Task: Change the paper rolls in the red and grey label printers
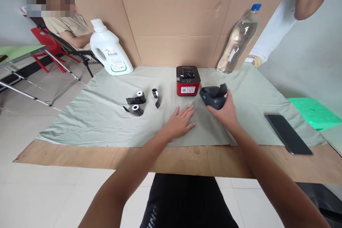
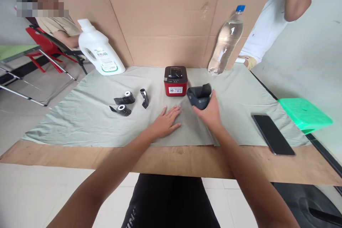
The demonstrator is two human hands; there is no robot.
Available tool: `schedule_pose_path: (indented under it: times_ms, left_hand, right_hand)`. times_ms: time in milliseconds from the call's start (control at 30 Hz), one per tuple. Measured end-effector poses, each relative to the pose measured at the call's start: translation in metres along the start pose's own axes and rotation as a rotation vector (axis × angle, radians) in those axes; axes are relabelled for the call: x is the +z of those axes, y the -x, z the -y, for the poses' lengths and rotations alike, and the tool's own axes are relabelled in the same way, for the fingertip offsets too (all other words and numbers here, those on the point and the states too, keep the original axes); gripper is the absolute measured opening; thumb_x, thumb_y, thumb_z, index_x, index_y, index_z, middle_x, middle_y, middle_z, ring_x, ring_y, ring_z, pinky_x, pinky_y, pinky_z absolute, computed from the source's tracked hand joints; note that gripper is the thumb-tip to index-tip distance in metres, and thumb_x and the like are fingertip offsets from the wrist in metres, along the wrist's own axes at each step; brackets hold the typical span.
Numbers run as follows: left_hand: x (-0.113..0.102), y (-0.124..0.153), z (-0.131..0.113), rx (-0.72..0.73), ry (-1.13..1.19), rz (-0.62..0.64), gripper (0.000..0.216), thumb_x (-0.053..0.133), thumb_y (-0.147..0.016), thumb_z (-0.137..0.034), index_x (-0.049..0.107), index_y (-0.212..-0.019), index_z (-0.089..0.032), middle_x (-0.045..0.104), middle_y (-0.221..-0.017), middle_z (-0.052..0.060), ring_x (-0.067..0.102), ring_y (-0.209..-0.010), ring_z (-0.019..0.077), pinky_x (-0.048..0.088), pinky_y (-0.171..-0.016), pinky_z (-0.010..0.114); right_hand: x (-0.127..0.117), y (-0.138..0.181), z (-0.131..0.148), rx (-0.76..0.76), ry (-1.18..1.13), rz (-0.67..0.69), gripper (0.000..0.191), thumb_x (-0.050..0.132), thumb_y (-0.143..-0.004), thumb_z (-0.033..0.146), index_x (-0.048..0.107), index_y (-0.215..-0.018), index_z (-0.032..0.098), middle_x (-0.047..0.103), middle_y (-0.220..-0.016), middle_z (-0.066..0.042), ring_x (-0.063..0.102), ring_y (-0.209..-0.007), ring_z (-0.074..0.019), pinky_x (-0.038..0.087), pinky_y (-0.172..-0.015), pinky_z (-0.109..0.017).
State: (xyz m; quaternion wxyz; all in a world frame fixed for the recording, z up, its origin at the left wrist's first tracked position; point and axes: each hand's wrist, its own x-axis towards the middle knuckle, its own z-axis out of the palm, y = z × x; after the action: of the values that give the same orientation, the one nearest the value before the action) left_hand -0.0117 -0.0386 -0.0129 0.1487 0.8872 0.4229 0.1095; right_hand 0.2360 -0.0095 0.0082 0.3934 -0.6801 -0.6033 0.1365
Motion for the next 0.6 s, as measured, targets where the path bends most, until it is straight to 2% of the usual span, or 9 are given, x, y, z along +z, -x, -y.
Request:
schedule_pose_path:
  times_ms: [100,267,400,500,600]
  left_hand:
    - [-0.003,0.001,-0.002,0.027,-0.036,0.126,0.067,0.032,-0.109,-0.055,0.027,-0.168,-0.023,0.021,-0.179,0.005,0.014,-0.169,0.0253,0.008,-0.138,0.056]
    - [-0.003,0.002,0.0,0.04,-0.062,0.121,0.068,0.03,-0.109,-0.056,0.025,-0.169,-0.023,0.021,-0.179,0.004,0.016,-0.168,0.0252,0.01,-0.138,0.055]
    - [0.001,0.001,0.002,0.054,-0.026,0.076,0.068,0.036,-0.108,-0.056,0.029,-0.168,-0.025,0.025,-0.177,0.005,0.02,-0.167,0.0274,0.013,-0.137,0.057]
    - [0.004,0.002,0.005,0.072,0.033,0.056,0.066,0.041,-0.107,-0.056,0.032,-0.167,-0.028,0.029,-0.176,0.005,0.022,-0.167,0.0274,0.013,-0.137,0.058]
    - [0.004,0.002,0.014,0.049,0.191,0.001,0.071,0.049,-0.104,-0.056,0.031,-0.167,-0.029,0.026,-0.177,0.008,0.022,-0.167,0.0267,0.017,-0.138,0.055]
  right_hand:
    - [-0.003,-0.045,-0.003,0.081,0.131,-0.062,0.129,0.083,-0.072,0.043,0.008,-0.168,0.001,0.041,-0.158,-0.033,0.04,-0.148,-0.0439,0.031,-0.124,-0.054]
    - [0.011,-0.096,0.001,0.177,0.24,-0.069,0.119,0.081,-0.081,0.035,0.008,-0.166,-0.006,0.041,-0.154,-0.038,0.04,-0.144,-0.0451,0.026,-0.123,-0.053]
    - [0.025,-0.109,-0.008,0.151,0.21,-0.053,0.118,0.079,-0.084,0.042,0.007,-0.167,-0.002,0.042,-0.152,-0.037,0.04,-0.142,-0.0497,0.026,-0.123,-0.058]
    - [0.029,-0.11,-0.014,0.161,0.153,-0.046,0.12,0.084,-0.08,0.043,0.011,-0.167,0.003,0.043,-0.152,-0.034,0.038,-0.142,-0.0556,0.025,-0.123,-0.067]
    - [0.027,-0.102,-0.01,0.118,0.114,-0.136,0.121,0.086,-0.076,0.05,0.017,-0.167,0.01,0.038,-0.157,-0.032,0.031,-0.145,-0.0584,0.019,-0.123,-0.076]
